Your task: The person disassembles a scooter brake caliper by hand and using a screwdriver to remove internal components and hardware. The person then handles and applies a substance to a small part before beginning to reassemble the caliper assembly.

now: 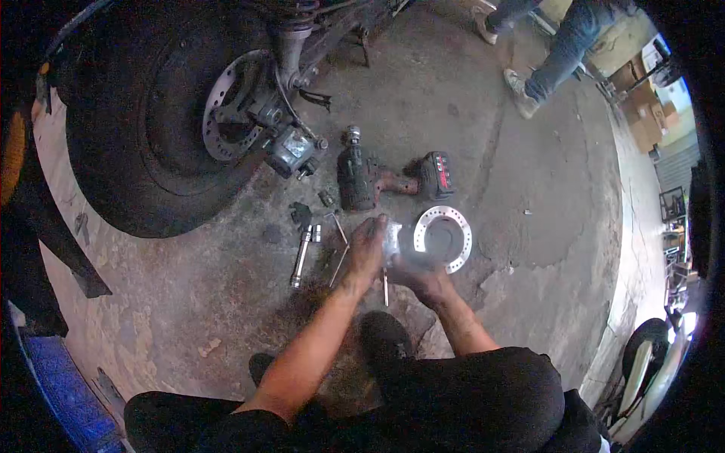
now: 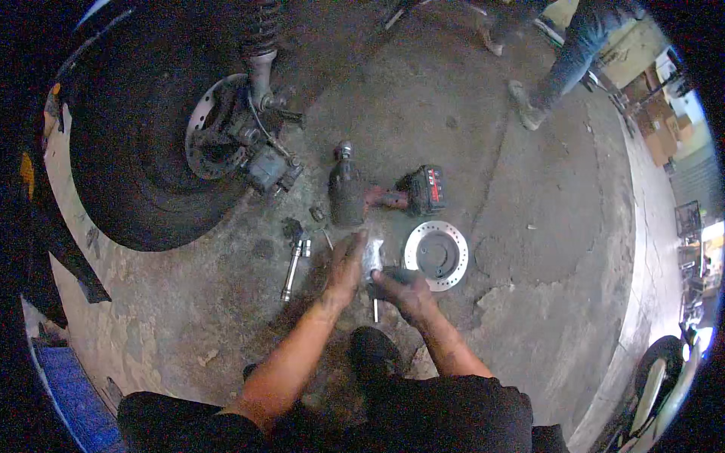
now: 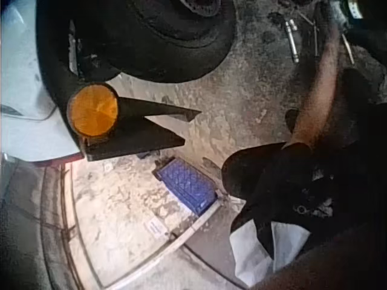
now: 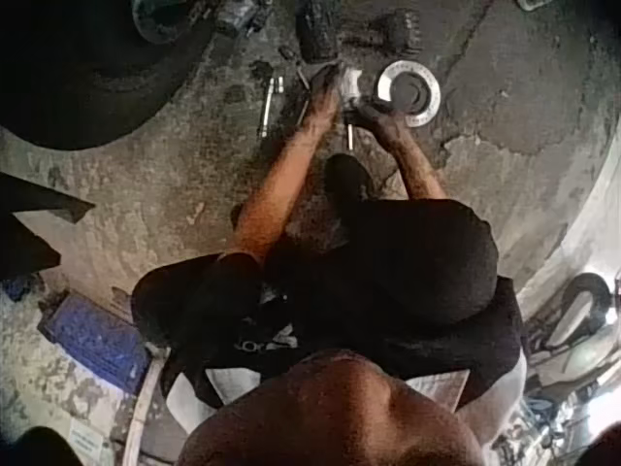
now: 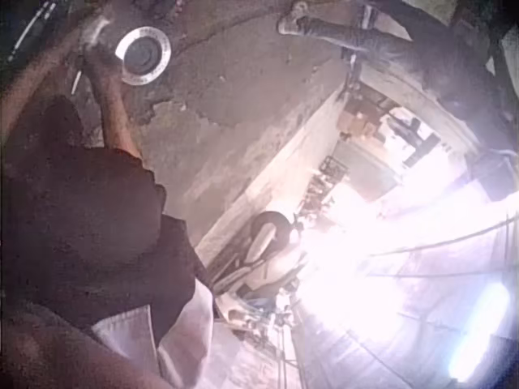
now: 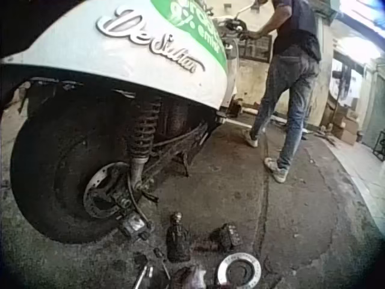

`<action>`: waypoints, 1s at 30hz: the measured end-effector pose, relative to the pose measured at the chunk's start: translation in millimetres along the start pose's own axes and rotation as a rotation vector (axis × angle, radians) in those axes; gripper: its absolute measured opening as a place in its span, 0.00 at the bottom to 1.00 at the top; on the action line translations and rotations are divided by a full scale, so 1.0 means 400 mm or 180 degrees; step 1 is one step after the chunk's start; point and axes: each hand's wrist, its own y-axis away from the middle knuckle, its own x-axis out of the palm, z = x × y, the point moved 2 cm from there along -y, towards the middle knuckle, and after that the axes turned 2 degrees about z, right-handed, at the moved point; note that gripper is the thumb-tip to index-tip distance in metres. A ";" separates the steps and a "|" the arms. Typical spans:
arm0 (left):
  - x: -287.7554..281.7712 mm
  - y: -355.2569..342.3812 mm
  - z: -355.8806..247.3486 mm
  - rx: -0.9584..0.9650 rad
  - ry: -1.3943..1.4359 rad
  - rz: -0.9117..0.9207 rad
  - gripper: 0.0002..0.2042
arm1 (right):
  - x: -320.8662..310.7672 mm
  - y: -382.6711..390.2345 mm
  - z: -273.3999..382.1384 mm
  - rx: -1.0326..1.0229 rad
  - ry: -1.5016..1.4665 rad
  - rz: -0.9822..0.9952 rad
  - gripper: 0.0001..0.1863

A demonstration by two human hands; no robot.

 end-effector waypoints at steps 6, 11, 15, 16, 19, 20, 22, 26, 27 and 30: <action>-0.021 -0.013 -0.004 0.0475 -0.0852 -0.0129 0.24 | 0.003 0.014 0.016 -0.0259 0.1529 0.0029 0.06; -0.007 -0.020 -0.006 0.0395 -0.0909 -0.0111 0.26 | 0.000 0.016 -0.024 0.0530 -0.0278 0.0313 0.08; -0.027 -0.020 0.030 0.0134 -0.1083 0.0191 0.25 | -0.014 0.020 -0.016 -0.0177 0.1620 0.0223 0.15; -0.051 -0.025 0.074 -0.0115 -0.1161 0.0243 0.25 | -0.004 0.021 -0.023 -0.0176 0.1608 0.0236 0.15; -0.049 -0.026 0.111 -0.0903 -0.0746 0.0704 0.36 | 0.021 0.032 -0.033 -0.0957 0.2985 -0.0069 0.17; -0.031 -0.014 0.107 -0.0906 -0.0744 0.0733 0.36 | 0.022 0.035 -0.031 -0.0946 0.2987 -0.0097 0.17; -0.003 0.020 0.092 -0.1299 -0.0684 0.0678 0.35 | 0.034 0.046 -0.024 -0.0860 0.3176 0.0488 0.17; -0.037 0.014 0.049 -0.1045 -0.1529 0.1018 0.29 | 0.012 0.046 -0.041 0.0168 0.2096 0.0754 0.19; -0.042 0.017 0.083 -0.1040 -0.1536 0.0984 0.29 | 0.013 0.041 -0.047 0.0153 0.2097 0.0786 0.19; -0.035 0.034 0.132 -0.0669 -0.1760 0.0162 0.26 | 0.010 0.038 -0.066 -0.0846 0.3368 0.0997 0.19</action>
